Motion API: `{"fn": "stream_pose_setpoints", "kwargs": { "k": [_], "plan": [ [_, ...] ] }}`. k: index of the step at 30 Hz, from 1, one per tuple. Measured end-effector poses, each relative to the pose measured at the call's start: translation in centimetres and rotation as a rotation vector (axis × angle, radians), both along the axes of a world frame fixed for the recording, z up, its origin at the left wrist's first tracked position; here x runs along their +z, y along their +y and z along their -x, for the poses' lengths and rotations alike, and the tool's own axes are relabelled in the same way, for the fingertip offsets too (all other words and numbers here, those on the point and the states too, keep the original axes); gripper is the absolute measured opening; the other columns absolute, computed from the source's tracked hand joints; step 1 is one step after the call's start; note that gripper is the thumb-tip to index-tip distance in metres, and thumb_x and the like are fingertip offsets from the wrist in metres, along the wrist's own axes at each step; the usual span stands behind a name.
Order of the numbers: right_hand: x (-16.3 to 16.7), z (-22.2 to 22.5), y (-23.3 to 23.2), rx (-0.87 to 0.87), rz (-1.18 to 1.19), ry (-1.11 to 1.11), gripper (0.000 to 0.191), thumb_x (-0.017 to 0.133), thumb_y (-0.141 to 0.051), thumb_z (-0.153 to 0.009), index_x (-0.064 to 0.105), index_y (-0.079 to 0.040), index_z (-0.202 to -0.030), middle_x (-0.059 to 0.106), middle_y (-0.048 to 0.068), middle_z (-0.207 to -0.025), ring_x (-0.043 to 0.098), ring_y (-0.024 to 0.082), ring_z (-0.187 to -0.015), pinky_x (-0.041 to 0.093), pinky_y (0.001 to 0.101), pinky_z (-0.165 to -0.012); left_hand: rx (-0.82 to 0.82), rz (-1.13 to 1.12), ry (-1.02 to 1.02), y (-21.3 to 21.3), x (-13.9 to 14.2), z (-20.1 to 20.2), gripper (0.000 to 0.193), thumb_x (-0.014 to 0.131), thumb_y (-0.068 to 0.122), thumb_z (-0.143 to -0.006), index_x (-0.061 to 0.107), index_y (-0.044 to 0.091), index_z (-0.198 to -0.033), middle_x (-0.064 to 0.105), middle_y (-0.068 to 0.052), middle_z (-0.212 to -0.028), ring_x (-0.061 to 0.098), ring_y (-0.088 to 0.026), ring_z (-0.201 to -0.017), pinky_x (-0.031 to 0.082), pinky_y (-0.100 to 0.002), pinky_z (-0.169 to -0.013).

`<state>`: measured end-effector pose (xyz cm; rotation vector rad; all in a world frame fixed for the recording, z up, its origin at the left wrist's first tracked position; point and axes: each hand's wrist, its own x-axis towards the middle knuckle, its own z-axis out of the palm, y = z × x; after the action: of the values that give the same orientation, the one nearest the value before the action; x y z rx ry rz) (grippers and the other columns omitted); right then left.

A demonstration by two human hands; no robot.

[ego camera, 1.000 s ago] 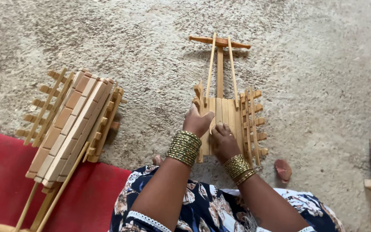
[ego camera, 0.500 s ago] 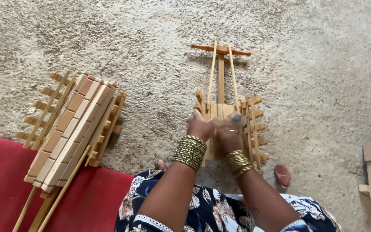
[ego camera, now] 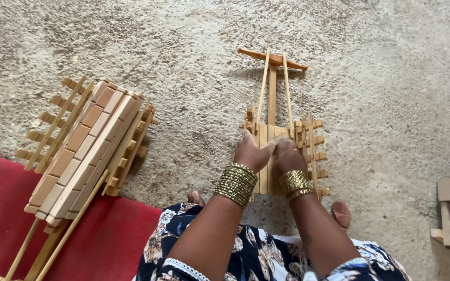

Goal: The person assembles a small wooden toy cart by inserting wooden slats into a frame and attaching side supports. They then use a small tool to secure the components together.

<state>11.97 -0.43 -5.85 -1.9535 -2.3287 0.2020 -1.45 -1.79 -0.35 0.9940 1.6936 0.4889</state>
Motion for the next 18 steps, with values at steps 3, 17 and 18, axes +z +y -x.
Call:
{"fn": "stream_pose_setpoints", "kwargs": {
  "k": [3,17,18],
  "plan": [
    [-0.6,1.3,-1.0,0.356,-0.153,-0.072,0.025,0.051,-0.024,-0.106,0.064,-0.006,-0.116,0.070,0.014,-0.112,0.071,0.027,-0.092,0.060,0.0375,-0.077,0.008,-0.041,0.028,0.1,-0.2,0.2,0.101,0.065,0.039,-0.089,0.006,-0.007,-0.157,0.024,-0.030,-0.160,0.025,-0.041,-0.150,0.023,-0.044,-0.123],
    [0.2,2.4,1.4,0.439,-0.361,-0.169,0.019,0.060,-0.018,-0.090,0.065,-0.003,-0.102,0.068,0.011,-0.100,0.066,0.019,-0.091,0.056,0.0284,-0.085,0.022,-0.061,0.051,0.5,-1.5,-0.2,0.103,0.066,0.043,-0.083,0.013,-0.008,-0.155,0.035,-0.028,-0.155,0.036,-0.037,-0.146,0.030,-0.039,-0.121],
    [0.0,2.2,1.1,0.569,-0.480,-0.234,0.020,0.061,-0.016,-0.087,0.065,-0.002,-0.101,0.067,0.011,-0.100,0.065,0.020,-0.094,0.055,0.0283,-0.089,0.043,-0.034,0.041,0.5,-1.5,-0.3,0.106,0.068,0.045,-0.083,0.010,-0.007,-0.155,0.031,-0.028,-0.156,0.033,-0.037,-0.147,0.029,-0.039,-0.121]
  ]
}}
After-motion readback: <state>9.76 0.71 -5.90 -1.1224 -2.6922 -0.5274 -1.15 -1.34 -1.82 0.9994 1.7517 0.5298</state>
